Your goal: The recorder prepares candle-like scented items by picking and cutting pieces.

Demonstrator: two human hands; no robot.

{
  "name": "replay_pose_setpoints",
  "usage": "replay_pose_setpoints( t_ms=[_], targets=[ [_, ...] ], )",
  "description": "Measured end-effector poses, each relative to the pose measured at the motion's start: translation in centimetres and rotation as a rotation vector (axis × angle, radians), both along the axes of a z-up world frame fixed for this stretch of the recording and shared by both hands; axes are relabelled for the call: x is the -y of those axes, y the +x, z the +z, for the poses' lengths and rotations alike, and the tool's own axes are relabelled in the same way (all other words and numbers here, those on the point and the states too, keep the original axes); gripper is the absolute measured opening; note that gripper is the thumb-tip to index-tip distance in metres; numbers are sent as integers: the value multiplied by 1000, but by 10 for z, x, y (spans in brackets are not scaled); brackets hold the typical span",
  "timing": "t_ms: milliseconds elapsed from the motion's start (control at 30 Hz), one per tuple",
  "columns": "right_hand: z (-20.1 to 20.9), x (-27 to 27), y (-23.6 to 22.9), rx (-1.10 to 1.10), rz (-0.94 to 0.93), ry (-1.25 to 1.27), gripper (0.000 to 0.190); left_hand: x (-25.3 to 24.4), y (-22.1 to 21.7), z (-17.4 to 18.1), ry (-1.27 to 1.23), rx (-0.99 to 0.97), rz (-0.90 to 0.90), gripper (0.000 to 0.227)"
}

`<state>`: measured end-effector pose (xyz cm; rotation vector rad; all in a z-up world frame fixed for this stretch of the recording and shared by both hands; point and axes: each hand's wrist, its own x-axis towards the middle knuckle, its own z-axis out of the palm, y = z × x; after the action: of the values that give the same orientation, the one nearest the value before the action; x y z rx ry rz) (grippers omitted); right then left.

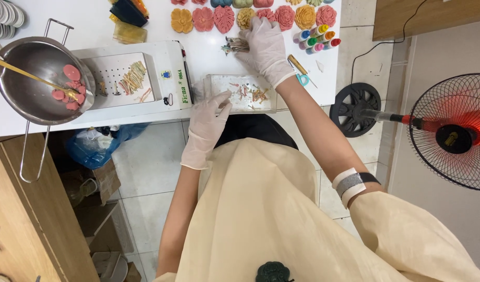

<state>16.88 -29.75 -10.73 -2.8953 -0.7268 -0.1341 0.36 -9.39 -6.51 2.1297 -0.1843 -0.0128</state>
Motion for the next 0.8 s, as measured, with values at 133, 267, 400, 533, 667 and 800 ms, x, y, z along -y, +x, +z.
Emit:
replay_pose_setpoints(
  t_ms=[133, 267, 400, 533, 667, 800],
  targets=[
    [27, 28, -34, -17, -124, 138, 34, -3, -5, 8, -23, 45, 12, 26],
    [31, 55, -89, -233, -185, 144, 16, -4, -12, 14, -63, 31, 87, 26],
    [15, 53, -127, -77, -94, -178, 23, 0, -18, 19, -75, 23, 99, 25],
    [-14, 35, -128, 68, -98, -129, 22, 4, -25, 28, -60, -64, 114, 26],
    [-6, 26, -126, -52, -162, -153, 30, -2, -34, 29, -76, -22, 150, 23],
    [-29, 30, -125, -96, -163, -347, 30, -7, -43, 38, -52, -149, 199, 24]
  ],
)
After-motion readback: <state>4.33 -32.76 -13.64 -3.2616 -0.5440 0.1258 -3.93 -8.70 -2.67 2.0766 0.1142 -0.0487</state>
